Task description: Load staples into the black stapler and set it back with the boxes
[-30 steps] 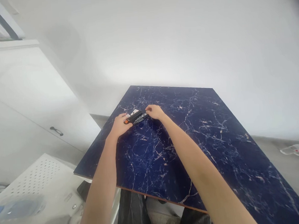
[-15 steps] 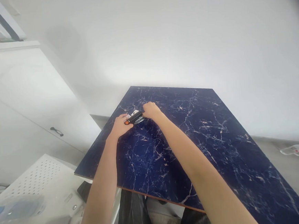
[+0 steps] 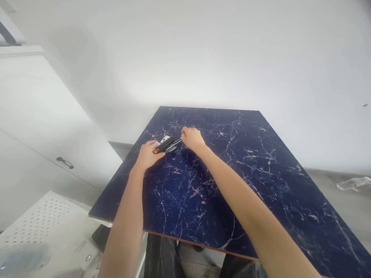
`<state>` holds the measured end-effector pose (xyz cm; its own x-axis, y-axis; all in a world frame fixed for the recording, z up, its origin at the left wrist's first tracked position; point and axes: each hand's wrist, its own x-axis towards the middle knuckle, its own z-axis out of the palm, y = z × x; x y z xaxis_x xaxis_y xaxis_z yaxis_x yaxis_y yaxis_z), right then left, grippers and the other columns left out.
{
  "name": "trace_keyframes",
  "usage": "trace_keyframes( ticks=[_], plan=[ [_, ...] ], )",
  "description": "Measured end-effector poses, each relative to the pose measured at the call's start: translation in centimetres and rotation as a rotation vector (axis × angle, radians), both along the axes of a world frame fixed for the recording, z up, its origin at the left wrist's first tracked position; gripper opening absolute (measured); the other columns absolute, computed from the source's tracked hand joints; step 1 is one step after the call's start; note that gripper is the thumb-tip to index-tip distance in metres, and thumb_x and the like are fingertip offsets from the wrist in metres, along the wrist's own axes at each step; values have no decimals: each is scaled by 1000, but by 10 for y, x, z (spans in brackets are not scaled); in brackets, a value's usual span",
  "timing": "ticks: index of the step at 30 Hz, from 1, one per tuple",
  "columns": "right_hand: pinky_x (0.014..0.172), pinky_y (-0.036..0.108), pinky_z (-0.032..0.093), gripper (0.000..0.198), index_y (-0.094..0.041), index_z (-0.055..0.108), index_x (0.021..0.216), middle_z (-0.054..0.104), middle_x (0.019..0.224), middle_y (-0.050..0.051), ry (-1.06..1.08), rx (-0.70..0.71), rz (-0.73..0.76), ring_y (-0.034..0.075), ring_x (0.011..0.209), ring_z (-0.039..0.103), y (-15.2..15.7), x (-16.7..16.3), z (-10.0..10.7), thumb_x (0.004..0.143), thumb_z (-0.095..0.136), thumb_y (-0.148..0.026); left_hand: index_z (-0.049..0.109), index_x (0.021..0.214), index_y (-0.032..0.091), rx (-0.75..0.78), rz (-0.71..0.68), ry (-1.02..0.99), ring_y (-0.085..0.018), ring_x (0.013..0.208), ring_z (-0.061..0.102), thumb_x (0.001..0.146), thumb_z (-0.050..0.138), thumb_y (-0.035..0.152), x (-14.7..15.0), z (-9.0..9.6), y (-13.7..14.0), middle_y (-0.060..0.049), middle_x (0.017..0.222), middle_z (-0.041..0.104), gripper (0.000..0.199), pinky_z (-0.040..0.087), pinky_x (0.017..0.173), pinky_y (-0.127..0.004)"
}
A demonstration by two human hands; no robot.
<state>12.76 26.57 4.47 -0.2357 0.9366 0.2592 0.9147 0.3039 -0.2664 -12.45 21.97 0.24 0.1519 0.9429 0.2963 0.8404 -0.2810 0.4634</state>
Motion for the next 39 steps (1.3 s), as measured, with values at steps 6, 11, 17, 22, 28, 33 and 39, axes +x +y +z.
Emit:
trace_keyframes(
  ticks=[6, 11, 17, 22, 28, 33, 39],
  plan=[
    [90, 32, 52, 28, -25, 76, 96, 79, 101, 6, 225, -207, -11, 25, 98, 72, -38, -12, -22, 94, 49, -20, 77, 103, 23, 41, 55, 85, -37, 127, 58, 78, 77, 44, 8, 0, 0, -11, 140, 63, 33, 42, 115, -52],
    [90, 27, 52, 20, -28, 76, 97, 79, 102, 0, 295, -256, 28, 20, 100, 73, -45, -33, -31, 92, 57, -25, 74, 113, 25, 25, 57, 48, -35, 132, 55, 81, 74, 47, 5, 2, -3, -11, 143, 59, 39, 42, 114, -50],
    [96, 29, 52, 26, -26, 71, 113, 79, 106, 1, 389, -259, -20, 20, 105, 72, -45, -28, -28, 93, 55, -23, 72, 117, 27, -32, 27, -46, -31, 135, 53, 85, 66, 42, 0, 6, -4, -9, 140, 61, 36, 38, 117, -48],
    [99, 31, 52, 45, -21, 55, 138, 74, 122, 8, 501, -342, -86, 22, 114, 70, -47, -42, -22, 97, 53, -39, 73, 105, 24, -13, -71, -14, -31, 124, 59, 84, 67, 41, 6, 11, -6, -9, 121, 70, 27, 45, 111, -46],
    [116, 38, 42, 58, -10, 42, 153, 49, 156, 20, 506, -291, -226, 27, 140, 54, -20, -39, -23, 98, 41, -27, 74, 108, 25, -99, -140, -88, -33, 131, 56, 74, 78, 43, -2, 15, -10, -7, 133, 66, 39, 43, 115, -45],
    [113, 28, 43, 55, -18, 51, 147, 67, 141, 7, 506, -304, -84, 18, 133, 61, -12, -31, -29, 92, 48, -17, 78, 105, 26, -145, -135, -128, -32, 126, 62, 73, 78, 43, -7, 17, -11, -5, 138, 65, 37, 47, 112, -44],
    [110, 31, 47, 52, -21, 59, 137, 72, 133, 4, 544, -301, -47, 20, 127, 65, -29, -45, -31, 86, 52, -14, 80, 98, 28, -130, -94, -135, -31, 122, 64, 71, 80, 39, -3, 18, -13, -4, 134, 68, 30, 49, 110, -42]
  ],
)
